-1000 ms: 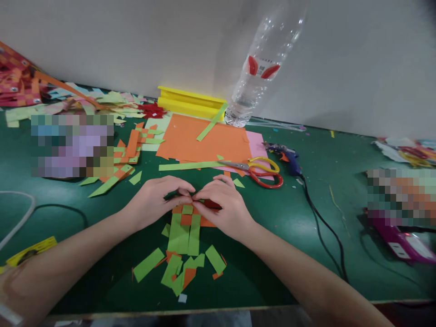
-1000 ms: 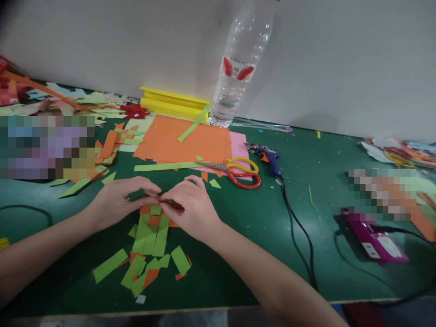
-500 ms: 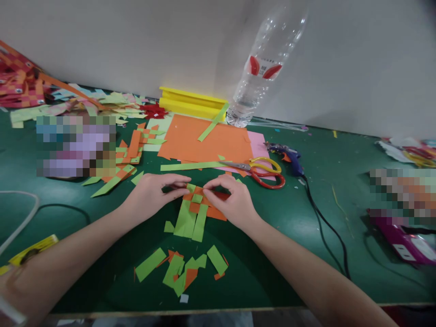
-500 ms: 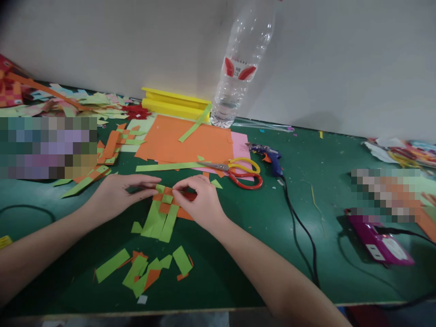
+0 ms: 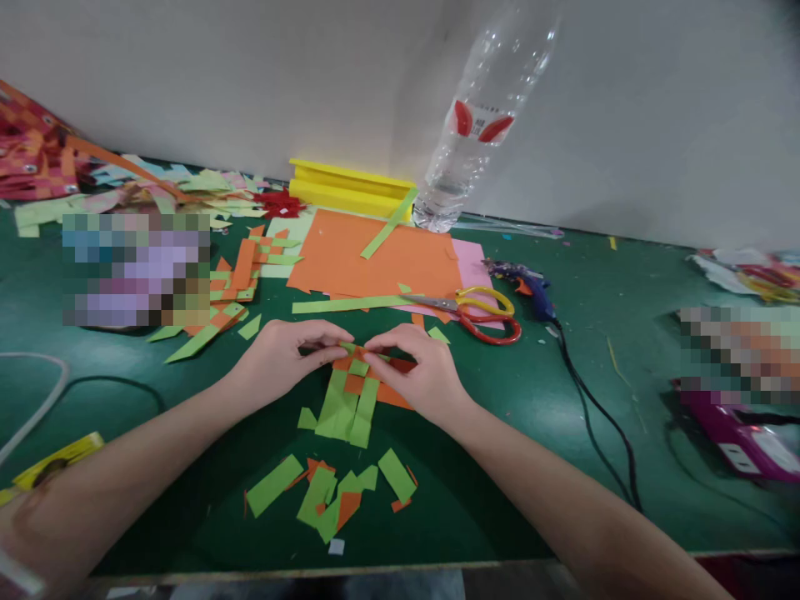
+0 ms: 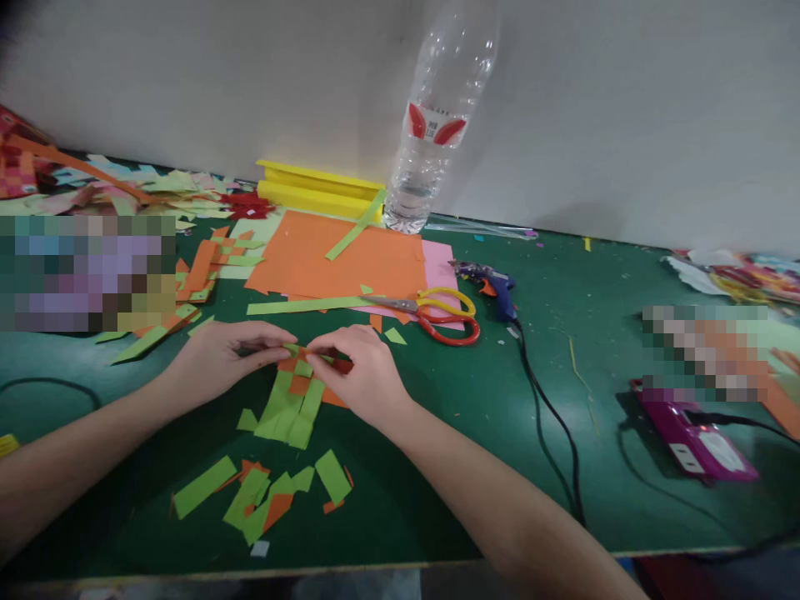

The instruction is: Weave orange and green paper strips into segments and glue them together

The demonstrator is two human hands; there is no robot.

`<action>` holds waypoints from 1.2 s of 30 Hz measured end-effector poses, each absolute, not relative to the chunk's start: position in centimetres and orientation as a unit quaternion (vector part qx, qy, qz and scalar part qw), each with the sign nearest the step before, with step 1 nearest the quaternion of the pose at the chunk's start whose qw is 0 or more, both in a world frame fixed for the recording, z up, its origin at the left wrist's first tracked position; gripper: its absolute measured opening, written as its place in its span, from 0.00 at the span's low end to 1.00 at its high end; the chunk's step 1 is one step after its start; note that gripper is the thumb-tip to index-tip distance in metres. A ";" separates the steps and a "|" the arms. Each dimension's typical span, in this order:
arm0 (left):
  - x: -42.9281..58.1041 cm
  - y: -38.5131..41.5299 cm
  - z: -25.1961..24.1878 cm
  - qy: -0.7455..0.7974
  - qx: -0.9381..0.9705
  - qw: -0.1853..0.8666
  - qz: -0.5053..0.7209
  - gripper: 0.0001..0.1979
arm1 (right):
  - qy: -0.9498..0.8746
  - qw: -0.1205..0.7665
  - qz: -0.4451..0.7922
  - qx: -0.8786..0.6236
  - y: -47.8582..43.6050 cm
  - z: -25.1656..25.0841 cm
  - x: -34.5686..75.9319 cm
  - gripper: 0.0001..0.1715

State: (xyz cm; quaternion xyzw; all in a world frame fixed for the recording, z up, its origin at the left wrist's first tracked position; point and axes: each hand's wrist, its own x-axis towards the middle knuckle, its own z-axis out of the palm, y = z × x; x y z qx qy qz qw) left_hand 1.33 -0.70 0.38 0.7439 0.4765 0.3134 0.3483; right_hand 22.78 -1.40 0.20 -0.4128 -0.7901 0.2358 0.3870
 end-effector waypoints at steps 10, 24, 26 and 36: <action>1.3 -0.6 0.5 0.472 0.755 0.341 0.302 0.11 | -0.795 0.383 0.239 -0.406 -1.4 0.3 22.8 0.02; 1.3 -0.8 1.0 0.519 0.726 0.327 0.311 0.11 | -0.749 0.409 0.287 -0.436 -1.5 0.2 22.9 0.01; 1.3 -0.8 1.1 0.518 0.729 0.323 0.310 0.11 | -0.749 0.405 0.288 -0.439 -1.5 0.2 22.9 0.01; 1.2 -0.8 0.9 0.511 0.741 0.319 0.297 0.10 | -0.755 0.396 0.289 -0.434 -1.4 0.1 22.8 0.01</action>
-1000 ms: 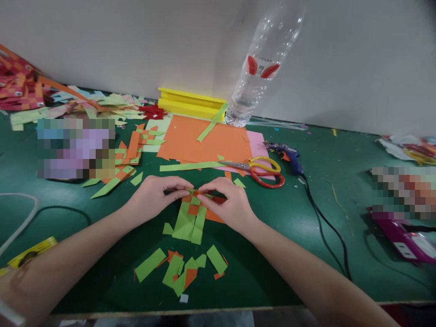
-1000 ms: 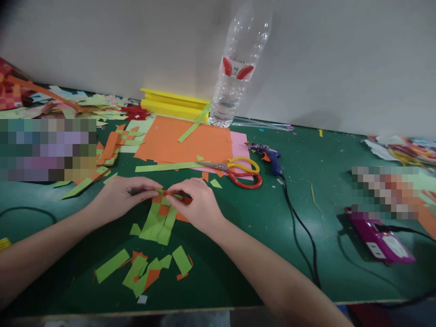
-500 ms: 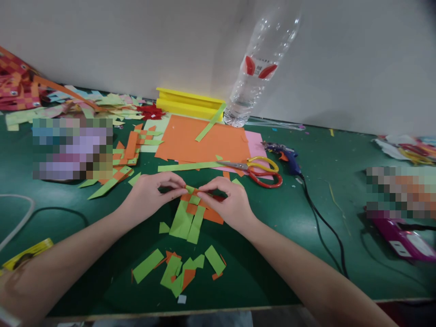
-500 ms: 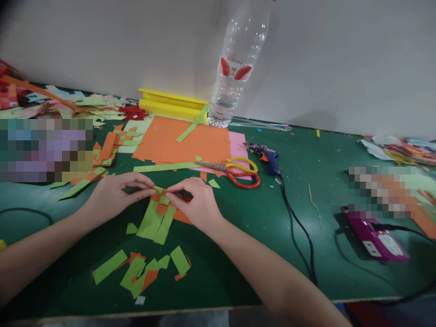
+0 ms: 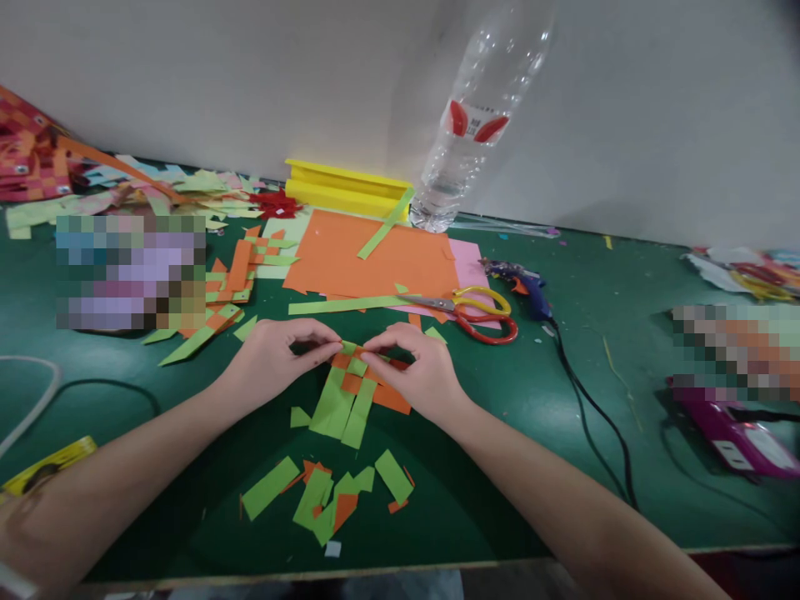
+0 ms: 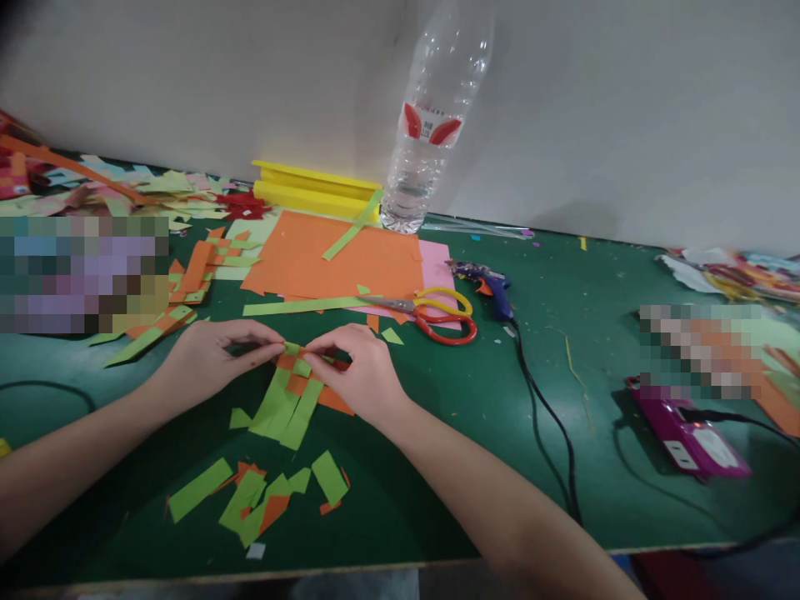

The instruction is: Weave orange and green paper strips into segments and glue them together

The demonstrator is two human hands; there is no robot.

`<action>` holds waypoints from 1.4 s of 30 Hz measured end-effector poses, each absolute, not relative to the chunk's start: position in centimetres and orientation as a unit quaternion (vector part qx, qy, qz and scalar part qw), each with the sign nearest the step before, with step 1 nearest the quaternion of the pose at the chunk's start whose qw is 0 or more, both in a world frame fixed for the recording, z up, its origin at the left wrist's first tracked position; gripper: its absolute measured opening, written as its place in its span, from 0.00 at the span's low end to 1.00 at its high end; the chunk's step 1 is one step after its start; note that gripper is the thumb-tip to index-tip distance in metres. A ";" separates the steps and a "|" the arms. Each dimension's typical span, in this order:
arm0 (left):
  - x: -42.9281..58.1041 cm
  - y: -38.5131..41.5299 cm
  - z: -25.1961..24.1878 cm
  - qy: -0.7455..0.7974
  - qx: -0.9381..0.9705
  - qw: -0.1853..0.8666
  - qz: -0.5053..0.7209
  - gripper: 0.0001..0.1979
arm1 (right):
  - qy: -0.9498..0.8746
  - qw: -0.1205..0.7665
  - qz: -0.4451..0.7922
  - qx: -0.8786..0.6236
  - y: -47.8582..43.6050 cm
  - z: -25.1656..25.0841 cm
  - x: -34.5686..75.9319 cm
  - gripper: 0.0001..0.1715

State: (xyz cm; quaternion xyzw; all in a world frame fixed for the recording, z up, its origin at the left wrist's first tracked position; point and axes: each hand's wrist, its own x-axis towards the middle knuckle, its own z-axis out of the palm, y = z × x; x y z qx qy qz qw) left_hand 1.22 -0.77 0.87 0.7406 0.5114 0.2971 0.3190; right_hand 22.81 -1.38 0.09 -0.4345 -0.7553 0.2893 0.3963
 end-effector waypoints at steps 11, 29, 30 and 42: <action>1.6 -0.7 0.9 0.497 0.717 0.392 0.292 0.11 | -0.754 0.388 0.294 -0.442 -1.4 0.3 22.8 0.03; 0.4 0.1 1.1 0.555 0.644 0.409 0.331 0.19 | -0.659 0.376 0.397 -0.516 -0.1 0.1 23.8 0.08; 0.4 0.1 1.1 0.555 0.644 0.413 0.327 0.20 | -0.660 0.375 0.398 -0.516 -0.1 0.1 23.8 0.07; 0.2 0.5 0.6 0.552 0.653 0.391 0.340 0.17 | -0.681 0.367 0.378 -0.510 0.1 0.2 23.9 0.05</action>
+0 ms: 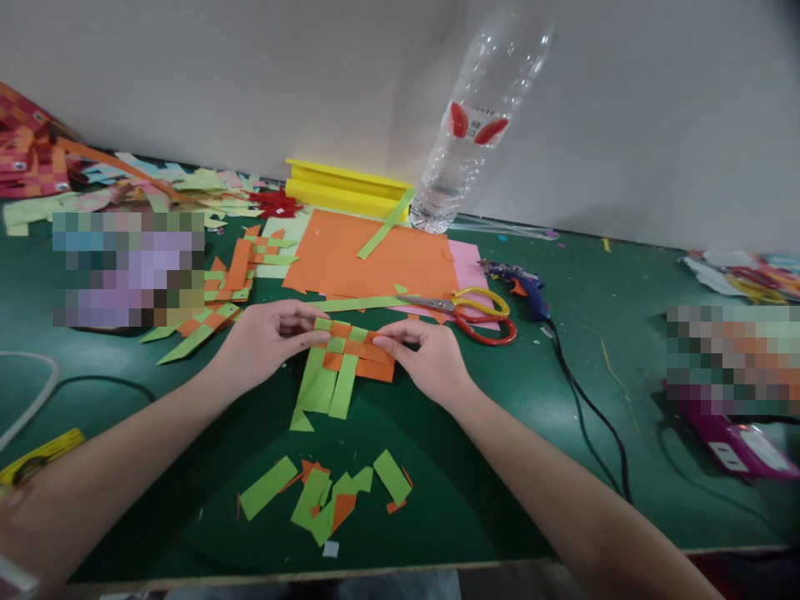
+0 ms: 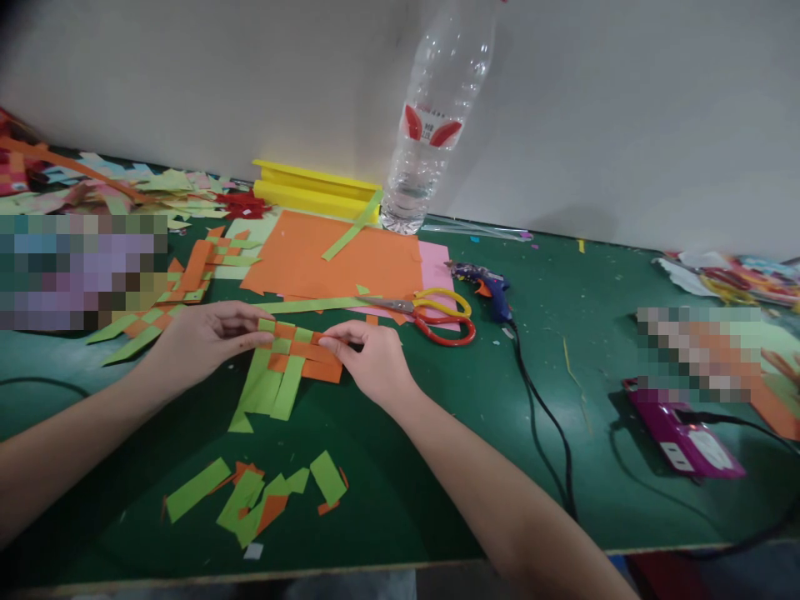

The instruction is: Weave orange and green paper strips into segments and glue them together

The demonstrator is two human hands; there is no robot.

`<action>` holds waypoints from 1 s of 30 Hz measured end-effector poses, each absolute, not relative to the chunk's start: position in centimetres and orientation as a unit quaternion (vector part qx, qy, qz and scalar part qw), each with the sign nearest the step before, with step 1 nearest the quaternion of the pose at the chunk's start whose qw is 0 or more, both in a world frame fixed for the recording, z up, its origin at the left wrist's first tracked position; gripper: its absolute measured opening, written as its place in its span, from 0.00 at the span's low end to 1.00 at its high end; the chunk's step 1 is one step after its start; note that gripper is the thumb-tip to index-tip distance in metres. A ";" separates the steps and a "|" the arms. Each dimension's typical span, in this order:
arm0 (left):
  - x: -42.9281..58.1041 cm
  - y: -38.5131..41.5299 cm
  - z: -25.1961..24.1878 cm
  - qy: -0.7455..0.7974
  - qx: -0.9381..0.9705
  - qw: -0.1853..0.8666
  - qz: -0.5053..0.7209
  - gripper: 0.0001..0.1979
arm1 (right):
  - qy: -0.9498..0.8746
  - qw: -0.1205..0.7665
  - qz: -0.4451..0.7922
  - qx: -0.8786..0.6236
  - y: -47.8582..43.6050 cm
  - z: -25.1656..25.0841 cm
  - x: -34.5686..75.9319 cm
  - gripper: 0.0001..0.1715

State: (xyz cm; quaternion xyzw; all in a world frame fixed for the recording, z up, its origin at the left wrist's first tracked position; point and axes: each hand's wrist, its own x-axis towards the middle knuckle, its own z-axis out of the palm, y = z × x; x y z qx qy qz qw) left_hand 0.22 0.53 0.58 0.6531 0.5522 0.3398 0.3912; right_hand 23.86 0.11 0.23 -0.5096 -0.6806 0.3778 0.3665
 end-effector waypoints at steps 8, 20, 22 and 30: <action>0.2 0.6 0.6 0.555 0.640 0.408 0.341 0.16 | -0.702 0.350 0.360 -0.504 0.2 0.3 24.1 0.06; 0.5 0.5 0.8 0.560 0.643 0.397 0.341 0.14 | -0.725 0.331 0.348 -0.494 0.6 0.0 24.5 0.06; 0.5 0.5 0.9 0.561 0.644 0.395 0.338 0.14 | -0.727 0.329 0.348 -0.493 0.6 0.0 24.5 0.06; 0.6 0.3 0.7 0.553 0.664 0.379 0.331 0.12 | -0.731 0.320 0.339 -0.499 0.4 0.3 24.4 0.06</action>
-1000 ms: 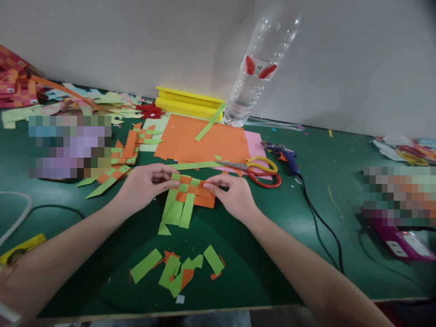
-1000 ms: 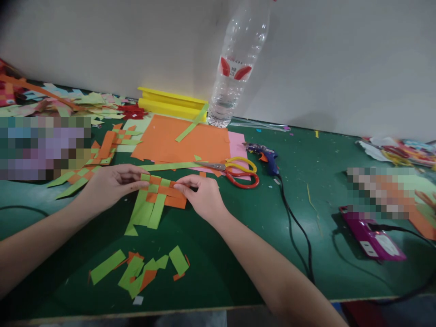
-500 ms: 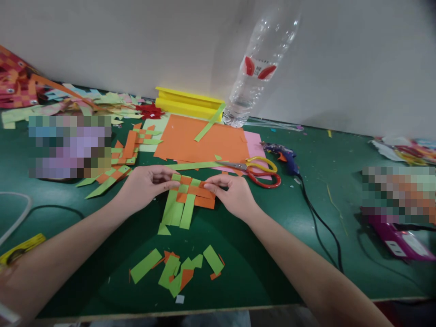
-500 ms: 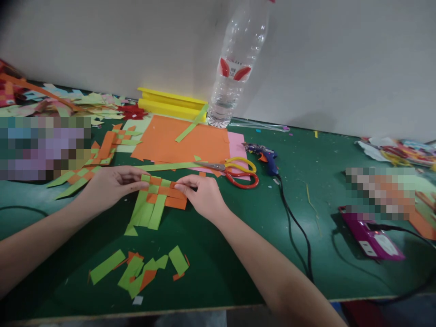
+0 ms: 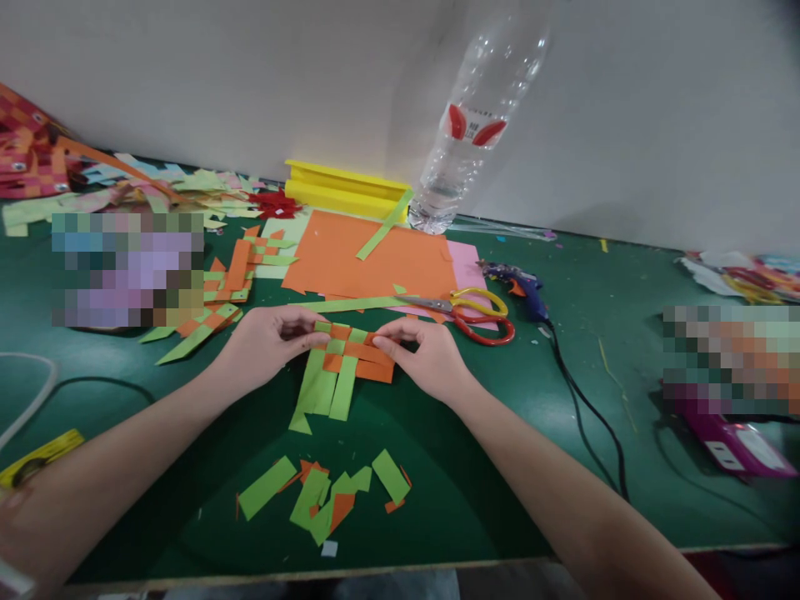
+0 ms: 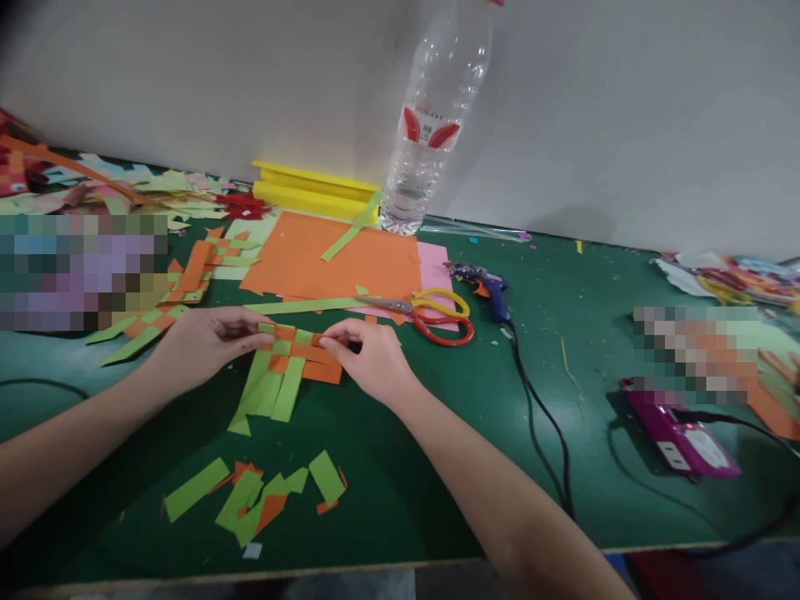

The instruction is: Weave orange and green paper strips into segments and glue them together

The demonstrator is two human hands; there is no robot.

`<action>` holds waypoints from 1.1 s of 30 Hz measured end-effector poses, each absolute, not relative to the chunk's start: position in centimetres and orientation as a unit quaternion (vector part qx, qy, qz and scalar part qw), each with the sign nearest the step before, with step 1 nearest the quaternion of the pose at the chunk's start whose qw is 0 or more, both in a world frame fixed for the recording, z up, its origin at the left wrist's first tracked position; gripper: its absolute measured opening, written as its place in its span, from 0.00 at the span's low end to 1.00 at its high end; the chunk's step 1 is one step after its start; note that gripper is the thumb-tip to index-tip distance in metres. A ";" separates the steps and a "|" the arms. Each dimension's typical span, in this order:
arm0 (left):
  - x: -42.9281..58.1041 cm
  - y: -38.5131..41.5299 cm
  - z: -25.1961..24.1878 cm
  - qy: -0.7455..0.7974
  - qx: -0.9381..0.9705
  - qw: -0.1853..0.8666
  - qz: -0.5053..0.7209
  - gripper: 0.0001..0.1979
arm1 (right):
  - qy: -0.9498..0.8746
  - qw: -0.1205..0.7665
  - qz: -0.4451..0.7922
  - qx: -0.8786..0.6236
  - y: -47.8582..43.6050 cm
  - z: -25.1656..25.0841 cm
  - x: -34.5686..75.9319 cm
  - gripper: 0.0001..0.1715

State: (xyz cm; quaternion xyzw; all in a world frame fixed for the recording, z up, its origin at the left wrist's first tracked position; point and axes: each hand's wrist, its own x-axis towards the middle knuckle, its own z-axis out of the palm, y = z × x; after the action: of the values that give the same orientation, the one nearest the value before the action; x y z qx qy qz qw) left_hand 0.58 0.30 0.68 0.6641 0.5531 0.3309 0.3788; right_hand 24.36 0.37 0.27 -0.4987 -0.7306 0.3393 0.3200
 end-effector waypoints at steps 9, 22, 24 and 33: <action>1.5 -0.5 0.3 0.514 0.703 0.392 0.297 0.12 | -0.818 0.354 0.181 -0.416 -1.7 0.2 23.0 0.10; 1.4 -0.6 0.8 0.501 0.705 0.410 0.289 0.12 | -0.825 0.394 0.163 -0.372 -1.5 -0.5 22.9 0.10; 1.5 -0.6 0.8 0.499 0.706 0.411 0.291 0.12 | -0.825 0.392 0.169 -0.371 -1.5 -0.4 22.8 0.10; 1.5 -0.6 0.9 0.475 0.715 0.412 0.306 0.10 | -0.810 0.431 0.177 -0.355 -1.4 0.0 22.2 0.06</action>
State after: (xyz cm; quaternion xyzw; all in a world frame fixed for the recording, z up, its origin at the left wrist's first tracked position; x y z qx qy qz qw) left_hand 1.51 -0.64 0.89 0.7148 0.4746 0.3060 0.4124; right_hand 22.24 -1.41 0.03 -0.3554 -0.8101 0.1775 0.4311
